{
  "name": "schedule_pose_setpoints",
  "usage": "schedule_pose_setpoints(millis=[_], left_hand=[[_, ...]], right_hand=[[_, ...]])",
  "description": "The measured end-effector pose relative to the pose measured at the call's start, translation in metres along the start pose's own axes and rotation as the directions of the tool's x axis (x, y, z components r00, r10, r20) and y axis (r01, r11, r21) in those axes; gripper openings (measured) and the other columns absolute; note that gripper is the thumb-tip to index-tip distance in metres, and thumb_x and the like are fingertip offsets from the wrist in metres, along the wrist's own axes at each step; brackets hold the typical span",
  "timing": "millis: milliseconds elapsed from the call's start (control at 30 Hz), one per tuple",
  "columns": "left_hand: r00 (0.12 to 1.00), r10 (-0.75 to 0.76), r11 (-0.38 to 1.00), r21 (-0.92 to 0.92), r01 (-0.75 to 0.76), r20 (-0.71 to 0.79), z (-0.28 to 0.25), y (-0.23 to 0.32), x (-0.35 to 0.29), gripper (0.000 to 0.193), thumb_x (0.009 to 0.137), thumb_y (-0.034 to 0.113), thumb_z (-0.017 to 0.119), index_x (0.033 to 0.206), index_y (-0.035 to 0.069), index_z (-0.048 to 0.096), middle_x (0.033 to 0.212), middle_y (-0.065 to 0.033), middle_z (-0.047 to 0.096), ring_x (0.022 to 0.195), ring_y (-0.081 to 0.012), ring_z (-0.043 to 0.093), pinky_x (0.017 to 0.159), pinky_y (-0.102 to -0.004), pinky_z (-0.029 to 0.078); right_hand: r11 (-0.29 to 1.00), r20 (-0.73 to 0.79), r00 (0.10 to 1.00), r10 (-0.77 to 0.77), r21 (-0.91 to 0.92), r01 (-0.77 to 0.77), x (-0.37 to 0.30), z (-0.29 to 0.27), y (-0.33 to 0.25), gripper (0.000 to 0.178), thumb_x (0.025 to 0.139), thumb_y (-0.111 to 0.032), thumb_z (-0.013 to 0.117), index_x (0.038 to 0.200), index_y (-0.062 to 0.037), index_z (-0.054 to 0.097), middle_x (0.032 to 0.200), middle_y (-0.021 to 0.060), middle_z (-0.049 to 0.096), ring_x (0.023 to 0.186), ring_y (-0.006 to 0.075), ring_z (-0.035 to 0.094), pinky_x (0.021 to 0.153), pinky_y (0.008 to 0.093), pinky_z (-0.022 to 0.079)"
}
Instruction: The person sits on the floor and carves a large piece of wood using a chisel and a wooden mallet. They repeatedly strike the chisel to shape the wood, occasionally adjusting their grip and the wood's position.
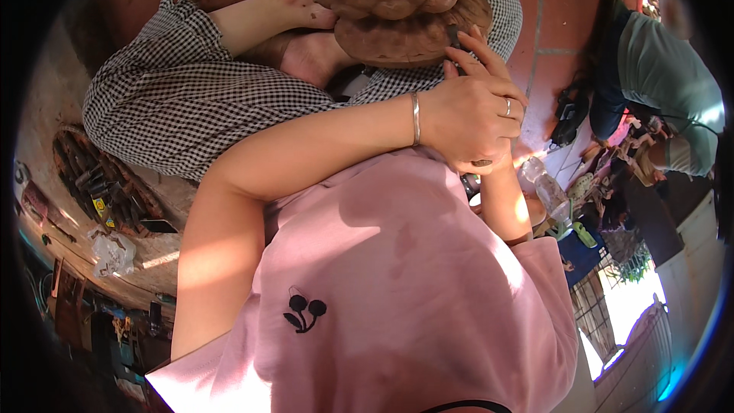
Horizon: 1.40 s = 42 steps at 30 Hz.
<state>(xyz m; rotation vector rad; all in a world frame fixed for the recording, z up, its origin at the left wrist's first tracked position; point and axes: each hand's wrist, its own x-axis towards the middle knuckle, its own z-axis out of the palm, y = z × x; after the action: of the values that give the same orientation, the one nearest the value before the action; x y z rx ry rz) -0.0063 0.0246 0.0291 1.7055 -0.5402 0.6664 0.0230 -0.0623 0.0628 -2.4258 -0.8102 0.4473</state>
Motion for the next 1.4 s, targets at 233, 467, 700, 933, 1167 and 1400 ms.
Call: schedule_pose_setpoints(millis=[233, 467, 700, 933, 1167, 1400], left_hand=[[0.991, 0.083, 0.990, -0.105, -0.094, -0.106, -0.012, -0.006, 0.000, 0.023, 0.063, 0.024, 0.069, 0.072, 0.003, 0.064, 0.087, -0.0090, 0.066, 0.097, -0.0331, 0.063, 0.087, -0.0428, 0.053], [0.992, 0.114, 0.988, -0.099, -0.118, -0.045, -0.019, -0.018, -0.001, 0.022, 0.063, 0.023, 0.067, 0.073, 0.004, 0.063, 0.085, -0.0084, 0.064, 0.094, -0.0326, 0.063, 0.087, -0.0426, 0.054], [0.977, 0.213, 0.968, -0.137, -0.209, 0.013, -0.013, -0.015, 0.030, 0.033, 0.064, 0.033, 0.070, 0.079, 0.004, 0.064, 0.086, -0.0067, 0.063, 0.092, -0.0289, 0.062, 0.097, -0.0482, 0.047], [0.995, 0.079, 0.990, 0.113, -0.086, 0.068, 0.000, 0.001, 0.012, 0.037, 0.064, 0.037, 0.073, 0.085, 0.007, 0.067, 0.098, -0.0075, 0.064, 0.106, -0.0336, 0.058, 0.103, -0.0512, 0.040], [1.000, 0.014, 0.998, 0.064, -0.015, 0.022, 0.001, 0.005, 0.013, 0.026, 0.062, 0.034, 0.072, 0.074, 0.013, 0.065, 0.098, -0.0042, 0.065, 0.106, -0.0288, 0.058, 0.099, -0.0495, 0.042], [0.999, -0.003, 0.999, 0.045, 0.002, 0.040, 0.003, 0.007, 0.012, 0.023, 0.060, 0.034, 0.071, 0.068, 0.013, 0.064, 0.095, -0.0050, 0.064, 0.100, -0.0281, 0.058, 0.099, -0.0512, 0.041]], right_hand=[[0.993, 0.037, 0.999, -0.007, 0.120, 0.002, -0.009, 0.005, 0.019, 0.032, 0.094, -0.010, 0.052, 0.123, -0.0036, 0.063, 0.139, 0.0124, 0.052, 0.137, 0.0285, 0.042, 0.119, 0.0403, 0.029], [0.992, 0.084, 0.992, -0.091, -0.083, 0.098, 0.006, 0.012, 0.018, 0.036, 0.099, -0.020, 0.045, 0.129, -0.0035, 0.058, 0.143, 0.0120, 0.050, 0.138, 0.0287, 0.041, 0.120, 0.0390, 0.026], [0.814, -0.018, 0.969, 0.245, 0.547, -0.195, -0.015, 0.005, 0.008, 0.032, 0.098, -0.020, 0.048, 0.125, -0.0053, 0.058, 0.141, 0.0113, 0.052, 0.138, 0.0326, 0.040, 0.119, 0.0464, 0.026], [0.376, 0.108, 0.928, 0.356, 0.893, -0.248, -0.025, -0.011, 0.027, 0.031, 0.093, -0.014, 0.055, 0.123, -0.0065, 0.059, 0.140, 0.0111, 0.053, 0.139, 0.0330, 0.039, 0.119, 0.0470, 0.025], [0.973, 0.084, 0.993, -0.086, 0.220, 0.066, -0.004, -0.020, 0.033, 0.031, 0.090, -0.012, 0.058, 0.121, -0.0066, 0.059, 0.140, 0.0117, 0.053, 0.139, 0.0333, 0.039, 0.120, 0.0476, 0.023], [0.959, 0.066, 0.958, -0.278, 0.067, 0.274, -0.007, -0.001, 0.056, 0.028, 0.088, -0.011, 0.058, 0.115, -0.0044, 0.059, 0.139, 0.0130, 0.053, 0.140, 0.0339, 0.037, 0.121, 0.0488, 0.020]])
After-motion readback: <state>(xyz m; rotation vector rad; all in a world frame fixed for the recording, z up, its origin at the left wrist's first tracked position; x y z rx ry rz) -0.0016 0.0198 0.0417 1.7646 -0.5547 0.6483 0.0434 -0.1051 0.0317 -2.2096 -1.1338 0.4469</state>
